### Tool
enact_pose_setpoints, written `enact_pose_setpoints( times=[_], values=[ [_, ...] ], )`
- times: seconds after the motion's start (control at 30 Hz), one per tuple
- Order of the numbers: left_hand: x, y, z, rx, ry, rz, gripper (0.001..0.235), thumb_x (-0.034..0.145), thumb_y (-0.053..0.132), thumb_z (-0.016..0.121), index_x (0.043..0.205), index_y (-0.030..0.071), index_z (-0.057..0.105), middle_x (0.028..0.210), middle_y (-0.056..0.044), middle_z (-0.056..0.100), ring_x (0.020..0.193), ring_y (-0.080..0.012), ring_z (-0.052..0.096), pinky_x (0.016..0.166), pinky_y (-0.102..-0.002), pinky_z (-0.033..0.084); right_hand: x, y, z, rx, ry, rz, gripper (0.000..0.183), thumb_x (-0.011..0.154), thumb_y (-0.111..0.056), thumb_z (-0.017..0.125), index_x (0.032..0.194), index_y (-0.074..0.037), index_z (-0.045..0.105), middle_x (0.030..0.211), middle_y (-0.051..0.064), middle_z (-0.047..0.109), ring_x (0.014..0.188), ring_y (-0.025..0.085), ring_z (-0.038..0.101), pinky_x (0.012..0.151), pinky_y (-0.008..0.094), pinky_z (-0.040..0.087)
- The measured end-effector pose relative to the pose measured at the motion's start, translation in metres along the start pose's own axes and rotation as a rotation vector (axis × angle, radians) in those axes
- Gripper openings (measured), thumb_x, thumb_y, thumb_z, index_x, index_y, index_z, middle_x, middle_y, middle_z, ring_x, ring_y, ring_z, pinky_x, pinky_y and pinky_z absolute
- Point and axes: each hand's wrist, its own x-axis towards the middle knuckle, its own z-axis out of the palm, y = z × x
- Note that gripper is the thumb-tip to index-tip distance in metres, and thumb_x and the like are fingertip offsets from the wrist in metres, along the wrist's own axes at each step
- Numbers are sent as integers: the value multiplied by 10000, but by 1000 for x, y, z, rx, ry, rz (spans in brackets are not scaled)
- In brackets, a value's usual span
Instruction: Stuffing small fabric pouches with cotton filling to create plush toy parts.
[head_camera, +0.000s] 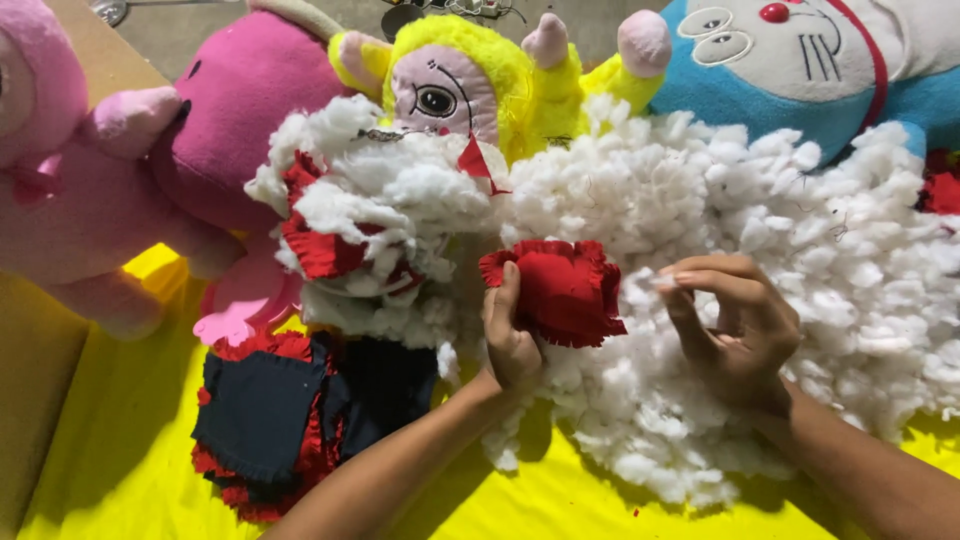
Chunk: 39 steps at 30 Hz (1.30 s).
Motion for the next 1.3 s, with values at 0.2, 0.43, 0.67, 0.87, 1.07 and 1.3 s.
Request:
enact_pose_setpoints(
  times=[0.2,0.43,0.67,0.87,1.07,1.3],
  values=[
    [-1,-9,1,-91,6,52,368,1024,286,550,671,181,547,637,81,512,637,-45,505,627,-246,404,2,-6,0,-149,82,-31,37,987,47,701,1006,24,679,1089,263,693,849,230,707,501,227,365],
    [0,0,1,-81,-132,-21,390,1051,366,506,847,91,694,795,-14,701,776,-137,661,758,-306,519,2,-1,2,-59,47,-34,426,858,-242,736,1082,114,671,1112,309,688,991,345,711,821,335,616],
    [2,5,-6,168,-377,-99,416,1059,323,438,840,34,641,717,-53,605,659,-174,582,592,-319,474,-1,3,0,-114,90,-41,177,863,-22,802,985,10,678,1050,246,692,885,273,733,794,327,621],
    [-1,17,6,408,-380,-91,165,920,290,681,854,145,637,809,0,640,781,-169,634,728,-319,537,5,2,1,-26,55,-42,135,896,50,741,1013,17,683,1060,213,622,898,301,750,832,339,647],
    [3,7,1,357,-481,47,292,883,159,795,1120,33,680,1034,-82,745,941,-184,725,834,-300,643,-7,14,-1,9,37,9,281,867,-52,782,1070,8,597,969,160,700,901,332,686,779,372,620],
    [2,23,13,429,-550,33,204,953,210,735,1090,60,749,1058,-52,772,996,-179,746,937,-298,621,-21,17,-3,252,-83,270,423,881,-61,706,1196,-13,428,1117,249,562,1071,286,648,857,269,668]
  ],
)
